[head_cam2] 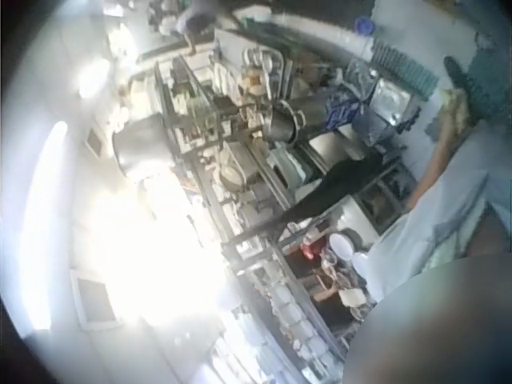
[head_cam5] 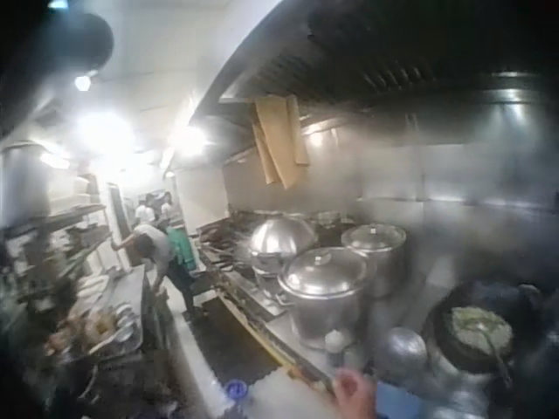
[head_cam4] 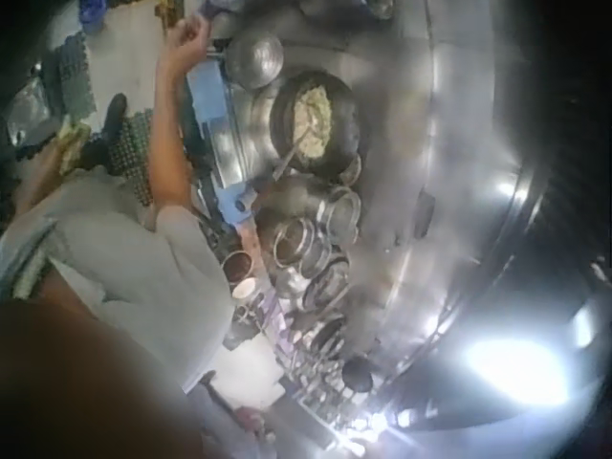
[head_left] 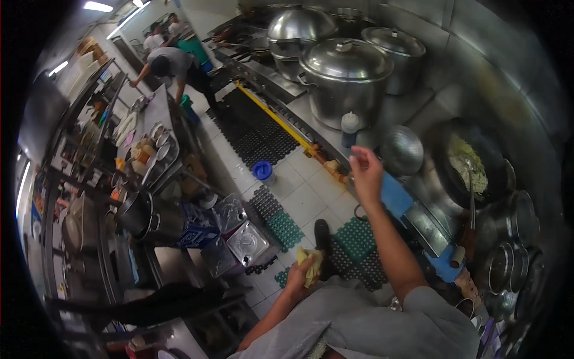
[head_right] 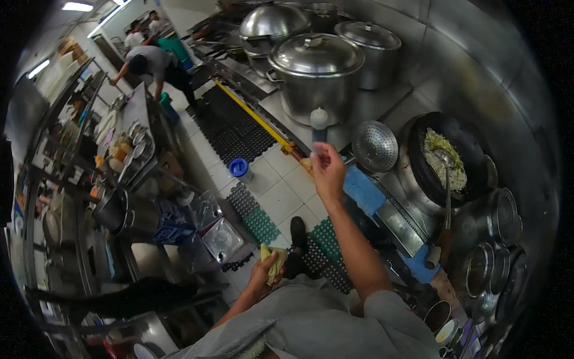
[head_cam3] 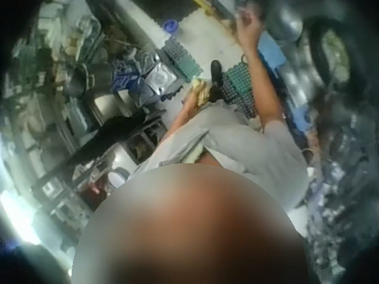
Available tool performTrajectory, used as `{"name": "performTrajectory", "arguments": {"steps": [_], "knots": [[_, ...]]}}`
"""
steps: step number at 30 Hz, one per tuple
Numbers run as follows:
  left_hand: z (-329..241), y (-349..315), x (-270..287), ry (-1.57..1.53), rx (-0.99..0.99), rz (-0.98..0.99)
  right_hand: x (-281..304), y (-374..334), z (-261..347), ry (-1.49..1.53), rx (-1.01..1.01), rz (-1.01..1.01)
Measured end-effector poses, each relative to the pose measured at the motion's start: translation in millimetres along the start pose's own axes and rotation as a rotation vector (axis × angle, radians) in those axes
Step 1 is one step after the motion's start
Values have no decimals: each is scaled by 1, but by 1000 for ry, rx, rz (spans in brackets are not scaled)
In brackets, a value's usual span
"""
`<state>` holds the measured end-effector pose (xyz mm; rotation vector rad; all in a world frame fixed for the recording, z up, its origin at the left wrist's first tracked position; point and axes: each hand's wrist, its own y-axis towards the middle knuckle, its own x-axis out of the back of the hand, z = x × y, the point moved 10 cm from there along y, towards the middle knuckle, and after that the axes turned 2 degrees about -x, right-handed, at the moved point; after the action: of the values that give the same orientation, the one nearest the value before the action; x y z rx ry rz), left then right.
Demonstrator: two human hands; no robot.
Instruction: The person stir-fries rice in a wok over a high flame, using a ladle to toss the contents. After cooking, they transfer the rice into a white bowl and then clean the wok with a brush and a cloth.
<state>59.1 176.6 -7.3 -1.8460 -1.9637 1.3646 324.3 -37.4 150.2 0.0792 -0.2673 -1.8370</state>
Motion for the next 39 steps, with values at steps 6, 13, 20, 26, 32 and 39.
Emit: {"name": "performTrajectory", "arguments": {"steps": [6,13,20,26,32,39], "knots": [[-72,86,-2,-18,-13,-65,-20,141,-133,-565,-171,-356],[-177,168,20,202,-90,-64,-2,174,-176,-310,-335,-216],[-201,220,-37,427,19,107,231,136,-56,335,-158,-428],[-191,241,-123,534,70,355,412,91,3,-328,-298,-734],[-183,248,-173,567,10,442,444,128,-16,-1700,-773,-134],[-144,227,-200,590,9,427,479,158,-32,-2045,-244,-271]]}}
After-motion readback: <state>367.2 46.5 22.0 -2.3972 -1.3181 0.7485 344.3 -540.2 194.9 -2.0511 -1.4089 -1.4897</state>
